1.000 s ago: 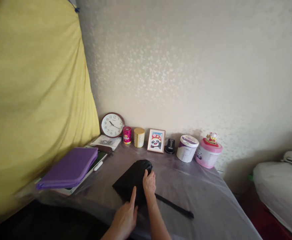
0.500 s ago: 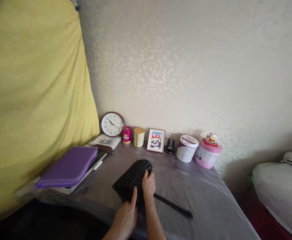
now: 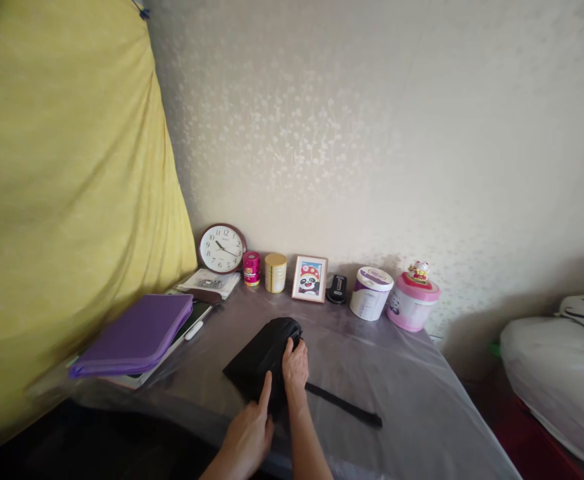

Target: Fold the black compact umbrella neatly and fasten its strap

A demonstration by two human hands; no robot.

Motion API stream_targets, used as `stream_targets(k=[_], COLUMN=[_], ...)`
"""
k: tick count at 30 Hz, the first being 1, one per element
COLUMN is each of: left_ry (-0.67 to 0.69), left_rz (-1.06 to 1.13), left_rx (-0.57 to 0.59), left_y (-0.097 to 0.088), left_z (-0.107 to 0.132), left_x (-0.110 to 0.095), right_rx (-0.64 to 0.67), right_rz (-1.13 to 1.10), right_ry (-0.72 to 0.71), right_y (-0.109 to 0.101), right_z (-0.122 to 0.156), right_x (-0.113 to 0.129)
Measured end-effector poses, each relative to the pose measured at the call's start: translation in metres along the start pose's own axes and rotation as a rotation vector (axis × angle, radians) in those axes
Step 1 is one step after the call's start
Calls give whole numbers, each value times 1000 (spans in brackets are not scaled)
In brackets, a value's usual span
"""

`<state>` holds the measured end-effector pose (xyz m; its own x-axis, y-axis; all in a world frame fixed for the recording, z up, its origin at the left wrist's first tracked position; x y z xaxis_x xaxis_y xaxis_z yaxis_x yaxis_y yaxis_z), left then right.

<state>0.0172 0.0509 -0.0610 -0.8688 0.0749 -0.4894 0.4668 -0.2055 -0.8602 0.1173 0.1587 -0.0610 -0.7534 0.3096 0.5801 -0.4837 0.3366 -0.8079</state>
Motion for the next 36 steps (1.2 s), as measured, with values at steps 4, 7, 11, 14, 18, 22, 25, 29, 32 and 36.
stream_targets(k=[4, 7, 11, 14, 18, 22, 25, 29, 32, 36], left_ry=[63, 69, 44, 32, -6, -8, -29, -28, -41, -47], left_rz=[135, 272, 395, 333, 176, 118, 97, 95, 81, 90], left_rx=[18, 55, 81, 84, 88, 93, 104, 107, 107, 111], left_y=[-2, -5, -10, -9, -2, 1, -1, -5, -6, -4], left_z=[3, 4, 6, 8, 7, 5, 4, 6, 7, 6], left_x=[6, 10, 11, 7, 2, 0, -2, -5, -7, -8], right_rx=[1, 6, 19, 30, 38, 51, 40, 48, 46, 67], right_rz=[11, 16, 9, 15, 50, 119, 150, 174, 199, 236], right_ry=[-14, -21, -19, -7, -19, -34, -47, -46, -53, -66], right_y=[0, 0, 0, 1, 1, 2, 4, 6, 5, 3], right_z=[0, 1, 1, 1, 4, 7, 8, 9, 11, 15], right_x=[0, 0, 1, 4, 10, 17, 20, 24, 30, 36])
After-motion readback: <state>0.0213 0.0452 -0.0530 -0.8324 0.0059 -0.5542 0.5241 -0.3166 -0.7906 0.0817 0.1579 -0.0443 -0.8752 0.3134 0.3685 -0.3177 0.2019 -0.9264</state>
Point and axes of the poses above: each hand's wrist, its own z-axis away from the middle knuckle, its own y-axis out of the palm, x = y × z, the point moved 1 cm from there along -z, towards the middle knuckle, and after that the axes turned 6 degrees about z, right-handed, at the moved point
